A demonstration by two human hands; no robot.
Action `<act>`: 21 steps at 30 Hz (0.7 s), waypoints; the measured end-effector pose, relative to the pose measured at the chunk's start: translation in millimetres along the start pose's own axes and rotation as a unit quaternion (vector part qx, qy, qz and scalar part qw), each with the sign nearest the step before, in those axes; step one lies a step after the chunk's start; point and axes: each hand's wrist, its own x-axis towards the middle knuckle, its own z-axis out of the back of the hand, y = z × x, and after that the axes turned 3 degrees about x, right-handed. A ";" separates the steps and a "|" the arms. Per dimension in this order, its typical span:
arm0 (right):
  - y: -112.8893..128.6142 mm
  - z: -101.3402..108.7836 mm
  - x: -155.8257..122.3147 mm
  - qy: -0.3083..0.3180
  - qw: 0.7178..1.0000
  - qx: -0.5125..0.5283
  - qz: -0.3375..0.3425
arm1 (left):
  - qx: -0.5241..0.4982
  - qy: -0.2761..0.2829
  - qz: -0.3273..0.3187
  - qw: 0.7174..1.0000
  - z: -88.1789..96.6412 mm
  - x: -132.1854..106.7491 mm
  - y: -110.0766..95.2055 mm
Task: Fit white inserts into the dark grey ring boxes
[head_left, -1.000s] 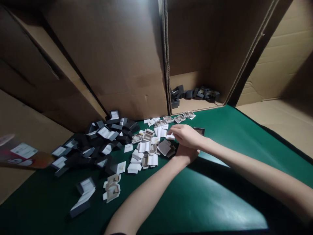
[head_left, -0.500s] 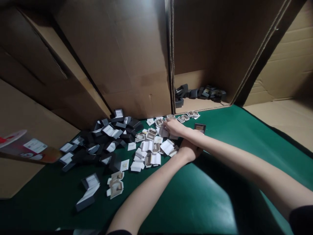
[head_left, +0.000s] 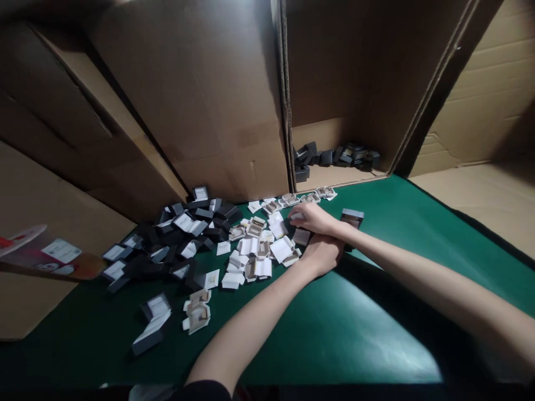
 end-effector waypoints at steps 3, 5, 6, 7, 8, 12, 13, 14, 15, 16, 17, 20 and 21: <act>-1.1 24.1 -30.2 -0.123 0.986 0.108 0.029 | 0.022 -0.036 -0.009 0.999 3.7 -2.5 -0.4; -10.9 34.6 -56.2 -0.185 0.966 0.180 0.003 | 0.009 -0.078 -0.023 0.997 6.6 -3.4 -0.9; -18.5 36.6 -70.1 -0.209 0.952 0.222 -0.024 | 0.000 -0.091 -0.033 0.995 7.7 -3.5 -1.3; -27.3 36.6 -83.7 -0.229 0.934 0.269 -0.059 | -0.011 -0.101 -0.042 0.994 8.6 -3.4 -1.6; -36.9 34.8 -96.7 -0.247 0.912 0.315 -0.097 | -0.023 -0.110 -0.052 0.992 9.1 -3.1 -1.9; -70.2 22.0 -131.5 -0.295 0.817 0.457 -0.193 | -0.073 -0.129 -0.079 0.986 10.6 -1.9 -1.5; -75.0 20.2 -135.0 -0.298 0.801 0.479 -0.202 | -0.082 -0.127 -0.081 0.985 11.2 -1.9 -1.2; -77.8 19.6 -136.8 -0.298 0.792 0.490 -0.207 | -0.089 -0.121 -0.083 0.985 12.0 -2.0 -0.8; -78.8 20.1 -137.3 -0.297 0.792 0.492 -0.209 | -0.096 -0.113 -0.086 0.985 12.8 -2.1 -0.5; -78.3 21.6 -136.9 -0.294 0.797 0.486 -0.208 | -0.103 -0.106 -0.092 0.985 13.6 -2.3 -0.1; -76.7 23.7 -136.2 -0.291 0.805 0.474 -0.207 | -0.110 -0.101 -0.099 0.984 14.2 -2.4 0.2; -68.5 30.8 -135.8 -0.289 0.829 0.433 -0.204 | -0.128 -0.103 -0.126 0.978 13.7 -2.4 1.4; -65.8 32.7 -136.6 -0.292 0.836 0.418 -0.202 | -0.129 -0.107 -0.137 0.976 12.8 -2.3 1.7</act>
